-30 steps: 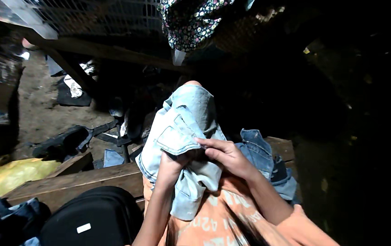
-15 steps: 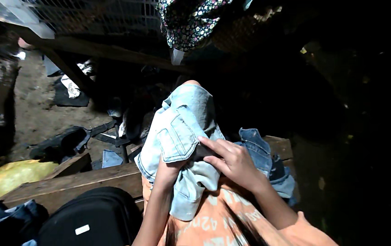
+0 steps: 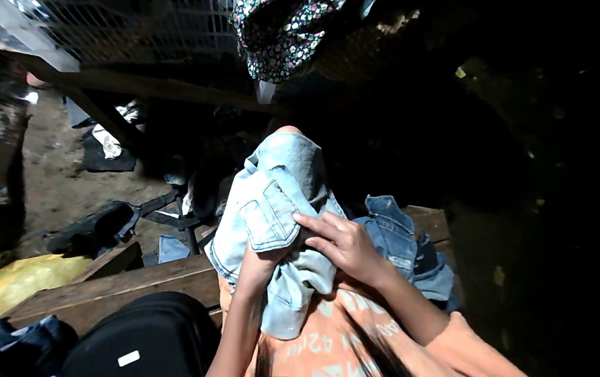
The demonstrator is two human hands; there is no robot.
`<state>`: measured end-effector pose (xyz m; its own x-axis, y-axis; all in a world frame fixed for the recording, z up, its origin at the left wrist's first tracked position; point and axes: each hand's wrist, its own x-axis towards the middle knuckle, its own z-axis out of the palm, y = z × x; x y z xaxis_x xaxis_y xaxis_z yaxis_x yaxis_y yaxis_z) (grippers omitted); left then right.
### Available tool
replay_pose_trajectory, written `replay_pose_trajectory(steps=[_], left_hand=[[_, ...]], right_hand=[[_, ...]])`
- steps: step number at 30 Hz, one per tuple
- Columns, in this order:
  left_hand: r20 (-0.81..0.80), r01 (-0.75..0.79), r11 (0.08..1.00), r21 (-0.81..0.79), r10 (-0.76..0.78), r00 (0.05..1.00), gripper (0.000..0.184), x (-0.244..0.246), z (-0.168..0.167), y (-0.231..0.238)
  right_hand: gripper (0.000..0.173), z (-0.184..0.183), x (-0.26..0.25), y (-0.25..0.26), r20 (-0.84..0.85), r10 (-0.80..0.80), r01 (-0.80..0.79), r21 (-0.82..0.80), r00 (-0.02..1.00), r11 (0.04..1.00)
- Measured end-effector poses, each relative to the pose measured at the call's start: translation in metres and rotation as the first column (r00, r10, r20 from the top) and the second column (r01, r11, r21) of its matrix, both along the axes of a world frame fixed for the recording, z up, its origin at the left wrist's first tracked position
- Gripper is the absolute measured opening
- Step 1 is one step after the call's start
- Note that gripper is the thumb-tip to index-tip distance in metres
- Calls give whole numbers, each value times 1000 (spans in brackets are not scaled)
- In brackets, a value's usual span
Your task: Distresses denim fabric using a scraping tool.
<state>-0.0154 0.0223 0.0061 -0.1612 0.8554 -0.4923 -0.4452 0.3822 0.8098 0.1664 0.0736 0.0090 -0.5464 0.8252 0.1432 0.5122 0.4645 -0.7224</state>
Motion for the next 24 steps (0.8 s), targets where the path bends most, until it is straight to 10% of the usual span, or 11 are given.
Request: replay_pose_trajectory(steps=[4, 7, 16, 24], left_hand=[[-1, -21, 999, 50, 21, 1000, 34, 0, 12, 7], [-34, -19, 997, 75, 21, 999, 28, 2, 10, 8], [-5, -30, 1000, -10, 30, 1000, 46, -2, 0, -1], [59, -27, 993, -113, 33, 998, 33, -1, 21, 7]], right_hand=[[34, 11, -2, 11, -429, -75, -202, -564, 900, 801], [34, 16, 0, 17, -474, -91, -277, -649, 876, 709], [42, 17, 10, 8, 18, 84, -81, -118, 996, 990], [39, 3, -1, 7, 90, 25, -41, 173, 996, 984]])
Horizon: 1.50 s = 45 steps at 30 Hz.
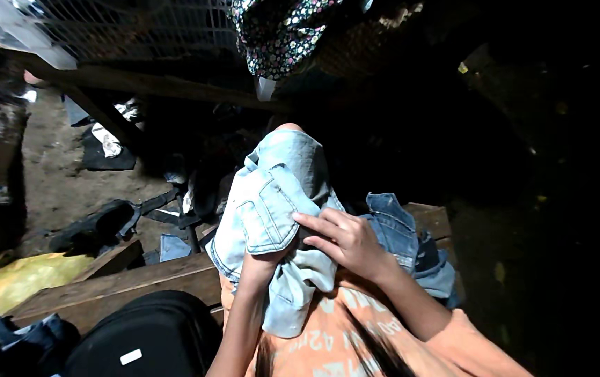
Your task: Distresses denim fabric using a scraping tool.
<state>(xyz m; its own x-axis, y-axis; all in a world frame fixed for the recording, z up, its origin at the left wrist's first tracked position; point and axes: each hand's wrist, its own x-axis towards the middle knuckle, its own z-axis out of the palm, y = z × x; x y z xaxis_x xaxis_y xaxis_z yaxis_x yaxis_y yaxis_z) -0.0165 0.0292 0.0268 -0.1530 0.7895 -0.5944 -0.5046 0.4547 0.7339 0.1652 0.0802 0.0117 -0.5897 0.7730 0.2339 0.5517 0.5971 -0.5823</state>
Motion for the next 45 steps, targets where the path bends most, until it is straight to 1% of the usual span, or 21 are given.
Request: replay_pose_trajectory(steps=[1, 3, 5, 7, 8, 10, 13, 17, 20, 24, 27, 28, 30, 31, 33, 35, 37, 38, 41, 43, 45], left_hand=[[-32, 19, 999, 47, -18, 999, 34, 0, -8, -4], [-100, 51, 992, 115, -40, 994, 40, 0, -15, -8], [-133, 52, 990, 129, -34, 991, 35, 2, -11, -2], [-112, 40, 991, 127, -26, 993, 32, 3, -10, 1], [-107, 32, 991, 132, -18, 994, 32, 3, -10, 1], [-133, 28, 988, 153, -7, 991, 30, 3, -10, 0], [-230, 22, 980, 196, 24, 973, 36, 7, -16, -4], [-401, 46, 990, 132, 11, 916, 59, 5, -20, -12], [-309, -10, 992, 128, 50, 950, 55, 4, -23, -16], [-100, -81, 975, 205, 103, 990, 41, 5, -61, -27], [-64, -52, 999, -11, 51, 997, 27, 2, -12, -9], [-59, -38, 999, -29, 36, 998, 26, 1, -6, -6], [-114, -12, 998, 63, 19, 993, 30, 1, -13, -11], [-176, 14, 991, 132, 9, 984, 33, 0, -17, -12], [-196, 24, 982, 187, 14, 980, 32, 0, -16, -9], [-146, 9, 986, 168, 16, 989, 31, 2, -9, -3], [-109, -5, 986, 169, 24, 994, 31, 2, -10, -2], [-93, -8, 982, 186, 26, 995, 32, 2, -12, -3], [-88, 3, 994, 106, 6, 996, 30, -3, -14, -12], [-69, -6, 999, 39, 9, 998, 29, -4, -19, -16], [7, -35, 997, 66, 35, 999, 26, -2, -44, -25]], right_hand=[[39, -1, 0, 0, -35, -3, 1, -51, 999, 999], [37, 2, 0, 0, -170, -31, -22, -301, 985, 953], [33, 8, -1, 6, -383, -113, -163, -619, 917, 768], [27, 10, -1, 13, -480, -199, -291, -760, 854, 581], [27, 11, 0, 16, -490, -191, -322, -773, 851, 547], [32, 14, 0, 18, -467, -109, -319, -738, 878, 595], [39, 18, 2, 15, -277, 19, -196, -628, 961, 753], [40, 19, 1, 3, -60, 19, -42, -413, 998, 910], [43, 16, 8, 2, -19, 48, -51, -234, 999, 971], [45, 8, 13, 6, 4, 86, -85, -89, 996, 992], [42, 7, 5, 10, -2, 124, -124, -48, 992, 991], [40, 6, 0, 11, -6, 135, -135, -39, 991, 990], [39, 6, -6, 10, -29, 134, -135, -48, 991, 990], [38, 5, -8, 9, -67, 123, -129, -91, 990, 988], [37, 8, -7, 9, -223, 78, -152, -336, 972, 930], [35, 14, -7, 13, -422, -10, -278, -615, 907, 738], [35, 18, -4, 18, -483, -41, -359, -702, 875, 616], [37, 20, -2, 20, -461, 5, -361, -689, 888, 629], [41, 23, 6, 17, -199, 154, -236, -503, 968, 832], [42, 21, 8, 13, -66, 162, -175, -329, 985, 928], [43, 19, 10, 11, 14, 147, -141, -197, 989, 970]])
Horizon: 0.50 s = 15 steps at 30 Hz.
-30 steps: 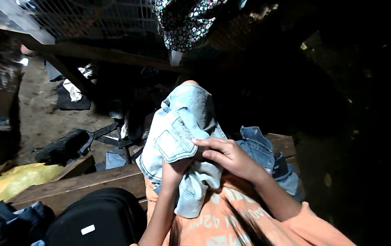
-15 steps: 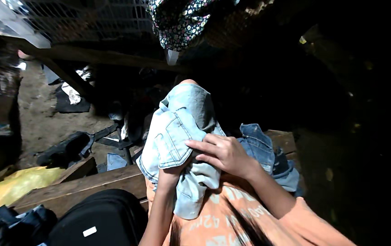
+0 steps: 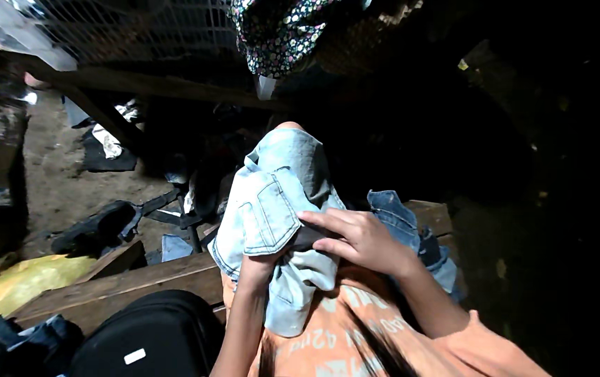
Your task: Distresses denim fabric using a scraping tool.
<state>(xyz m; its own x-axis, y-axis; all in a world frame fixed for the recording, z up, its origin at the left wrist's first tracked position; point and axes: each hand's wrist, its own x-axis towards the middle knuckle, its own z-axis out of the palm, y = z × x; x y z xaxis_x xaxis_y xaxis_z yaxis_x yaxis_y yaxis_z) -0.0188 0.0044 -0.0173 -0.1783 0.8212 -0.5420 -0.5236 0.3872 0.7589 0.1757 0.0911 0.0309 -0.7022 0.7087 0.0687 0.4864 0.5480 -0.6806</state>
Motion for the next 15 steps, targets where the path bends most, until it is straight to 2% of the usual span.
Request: replay_pose_trajectory(steps=[2, 6, 15], left_hand=[[43, -3, 1000, 22, 2, 999, 28, 1, -16, -4], [68, -18, 1000, 20, 17, 998, 33, 1, -13, 0], [51, 58, 998, 16, -59, 997, 36, 0, 6, 9]], right_hand=[[44, -1, 2, -1, 28, -4, 2, 61, 1000, 998], [42, -7, 2, 1, 0, -7, 7, 154, 1000, 988], [37, -15, 1, -1, -49, 17, -9, 141, 999, 990]])
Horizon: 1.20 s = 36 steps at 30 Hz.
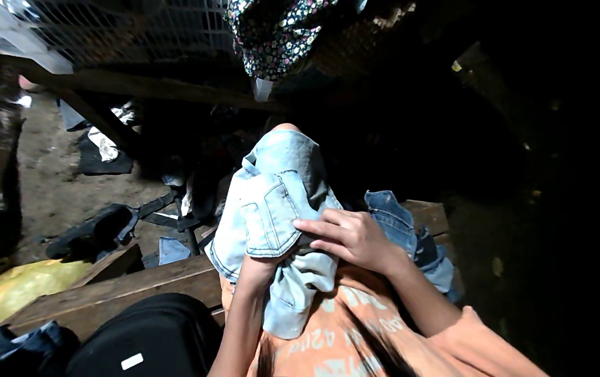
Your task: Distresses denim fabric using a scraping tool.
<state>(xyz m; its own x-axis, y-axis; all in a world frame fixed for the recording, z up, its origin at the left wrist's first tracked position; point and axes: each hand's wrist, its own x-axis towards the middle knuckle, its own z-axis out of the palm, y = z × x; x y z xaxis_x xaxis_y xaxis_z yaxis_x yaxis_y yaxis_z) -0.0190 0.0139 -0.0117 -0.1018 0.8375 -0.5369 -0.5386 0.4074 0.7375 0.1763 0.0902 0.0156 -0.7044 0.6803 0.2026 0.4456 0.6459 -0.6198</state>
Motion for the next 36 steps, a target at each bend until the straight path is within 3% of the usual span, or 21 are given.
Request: replay_pose_trajectory(steps=[2, 4, 6, 8, 9, 11, 14, 16, 19, 24, 28, 31, 33, 36], left_hand=[[-64, 40, 999, 17, -39, 997, 35, -1, 10, 3], [-96, 60, 996, 72, -53, 994, 34, -2, 18, 7], [-118, 84, 993, 78, -75, 990, 31, -1, 28, 15], [-115, 77, 993, 89, -66, 991, 30, 0, 31, 18], [-120, 48, 992, 116, -34, 992, 31, 1, 28, 18], [-179, -24, 984, 176, 57, 982, 34, 6, 22, 14], [-308, -41, 989, 140, 83, 948, 43, 7, 18, 3], [-260, -44, 996, 77, 62, 964, 47, 4, 10, -4], [-171, -60, 998, 37, 66, 983, 43, 4, -20, -16], [-145, 8, 992, -124, -26, 989, 31, 2, -23, -15], [-116, 11, 996, -85, -21, 993, 30, 4, -16, -9], [-59, -33, 992, -118, 27, 998, 37, 4, 30, 12], [-106, -16, 1000, 7, 17, 994, 39, 5, 30, 13], [-160, 28, 994, 108, -10, 987, 41, 6, 23, 14]], right_hand=[[36, -1, -3, -1, -65, -15, 7, -128, 998, 992], [34, 2, -5, 1, -197, -55, -36, -432, 979, 901], [32, 5, -8, 3, -349, -169, -152, -727, 922, 670], [28, 8, -9, 4, -374, -266, -209, -845, 888, 493], [29, 9, -10, 4, -372, -270, -208, -849, 888, 486], [32, 10, -9, 2, -352, -201, -160, -769, 914, 619], [37, 10, -8, -3, -169, -100, 2, -499, 981, 867], [38, 7, -7, -5, -88, -73, 41, -319, 993, 947], [42, 1, 0, -1, -63, -17, 9, -136, 998, 991], [42, -8, 2, 3, -64, 47, -48, -8, 997, 999], [40, -12, -10, 3, -89, 53, -54, -9, 995, 999], [38, -14, -13, -2, -125, -18, 9, -68, 992, 998], [35, -11, -15, -5, -228, -100, 28, -300, 968, 954], [28, -2, -18, -3, -403, -210, -115, -647, 891, 754]])
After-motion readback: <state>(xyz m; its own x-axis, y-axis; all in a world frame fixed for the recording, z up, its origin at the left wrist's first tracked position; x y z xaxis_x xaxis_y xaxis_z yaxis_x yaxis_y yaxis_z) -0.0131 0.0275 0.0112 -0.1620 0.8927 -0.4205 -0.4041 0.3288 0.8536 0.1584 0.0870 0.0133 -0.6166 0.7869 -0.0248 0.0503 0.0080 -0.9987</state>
